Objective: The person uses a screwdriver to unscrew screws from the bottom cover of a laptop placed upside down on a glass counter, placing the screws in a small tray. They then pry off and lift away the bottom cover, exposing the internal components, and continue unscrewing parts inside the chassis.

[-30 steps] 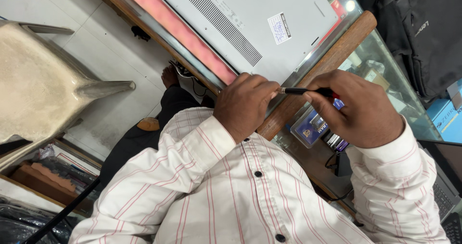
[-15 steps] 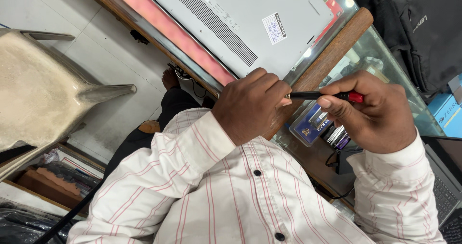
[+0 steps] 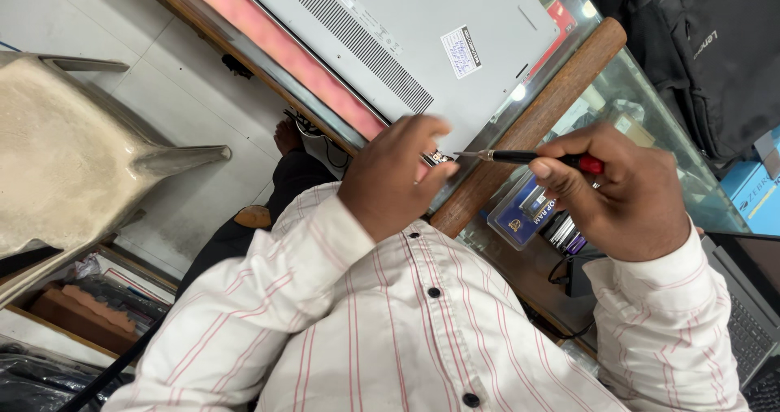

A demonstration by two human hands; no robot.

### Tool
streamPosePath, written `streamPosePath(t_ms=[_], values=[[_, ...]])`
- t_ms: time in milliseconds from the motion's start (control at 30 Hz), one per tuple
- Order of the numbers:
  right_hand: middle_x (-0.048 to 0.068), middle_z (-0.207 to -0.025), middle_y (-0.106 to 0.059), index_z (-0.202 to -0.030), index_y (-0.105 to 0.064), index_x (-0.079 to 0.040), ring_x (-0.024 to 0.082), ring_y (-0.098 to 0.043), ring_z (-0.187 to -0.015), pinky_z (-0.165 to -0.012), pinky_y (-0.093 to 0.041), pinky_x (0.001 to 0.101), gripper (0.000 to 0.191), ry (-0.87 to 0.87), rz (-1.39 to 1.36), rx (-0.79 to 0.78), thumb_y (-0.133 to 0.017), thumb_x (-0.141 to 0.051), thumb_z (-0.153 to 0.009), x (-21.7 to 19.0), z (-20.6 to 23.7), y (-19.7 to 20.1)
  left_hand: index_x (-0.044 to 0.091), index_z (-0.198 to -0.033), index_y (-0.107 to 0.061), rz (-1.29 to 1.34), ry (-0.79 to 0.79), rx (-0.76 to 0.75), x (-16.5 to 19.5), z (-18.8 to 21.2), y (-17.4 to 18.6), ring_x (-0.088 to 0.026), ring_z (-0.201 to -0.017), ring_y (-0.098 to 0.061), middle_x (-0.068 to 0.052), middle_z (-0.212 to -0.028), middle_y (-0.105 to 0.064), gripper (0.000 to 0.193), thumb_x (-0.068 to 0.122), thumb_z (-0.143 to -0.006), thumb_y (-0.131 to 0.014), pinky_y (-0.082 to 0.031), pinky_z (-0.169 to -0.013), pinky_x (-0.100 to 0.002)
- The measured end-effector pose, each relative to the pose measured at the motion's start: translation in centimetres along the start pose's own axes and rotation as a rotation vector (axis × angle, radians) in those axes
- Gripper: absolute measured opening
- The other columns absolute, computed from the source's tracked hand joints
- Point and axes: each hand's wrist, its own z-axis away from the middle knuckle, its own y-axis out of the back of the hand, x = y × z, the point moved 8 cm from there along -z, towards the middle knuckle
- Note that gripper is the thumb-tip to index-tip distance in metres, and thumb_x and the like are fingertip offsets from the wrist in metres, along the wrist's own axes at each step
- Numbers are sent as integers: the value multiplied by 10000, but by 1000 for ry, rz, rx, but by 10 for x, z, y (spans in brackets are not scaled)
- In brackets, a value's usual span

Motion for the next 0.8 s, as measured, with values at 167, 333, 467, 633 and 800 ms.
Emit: streamPosePath(t_ms=[167, 333, 467, 633, 800], values=[[80, -766, -733, -989, -684, -14, 130, -706, -627, -539, -502, 268, 209, 79, 84, -54, -752, -210, -968, 0, -7, -16, 37, -1283, -567, 256, 424, -199, -44, 31, -26, -124, -657, -608, -50, -943, -719, 428, 131, -890, -708, -530, -639, -297], [86, -805, -733, -1000, -688, -31, 173, -706, -620, -540, -504, 294, 224, 106, 154, -91, -759, -239, -961, 2, -15, -31, 3, -1406, -492, 393, 443, -198, -50, 37, -40, -92, -702, -614, -40, -979, -695, 565, 115, -888, -686, -548, -655, -274], [86, -856, -741, -1024, -677, -41, 195, -730, -674, -567, -532, 301, 235, 147, 171, -91, -749, -259, -973, -1, -16, -33, -8, -1423, -482, 478, 485, -191, -53, 39, -43, -77, -700, -595, -28, -962, -672, 582, 113, -887, -674, -534, -641, -255], [96, -858, -738, -1025, -674, -36, 214, -725, -665, -562, -533, 315, 251, 167, 213, -97, -745, -271, -973, -5, -16, -35, -6, -1420, -495, 511, 508, -199, -55, 40, -45, -63, -696, -576, -19, -951, -657, 577, 127, -887, -672, -525, -628, -238], [112, -791, -727, -1042, -679, -13, 223, -699, -584, -502, -516, 339, 306, 114, 365, -109, -753, -298, -955, -9, -19, -37, -18, -1436, -500, 511, 475, -191, -55, 39, -44, -56, -715, -576, -22, -964, -665, 584, 133, -898, -669, -532, -645, -235]])
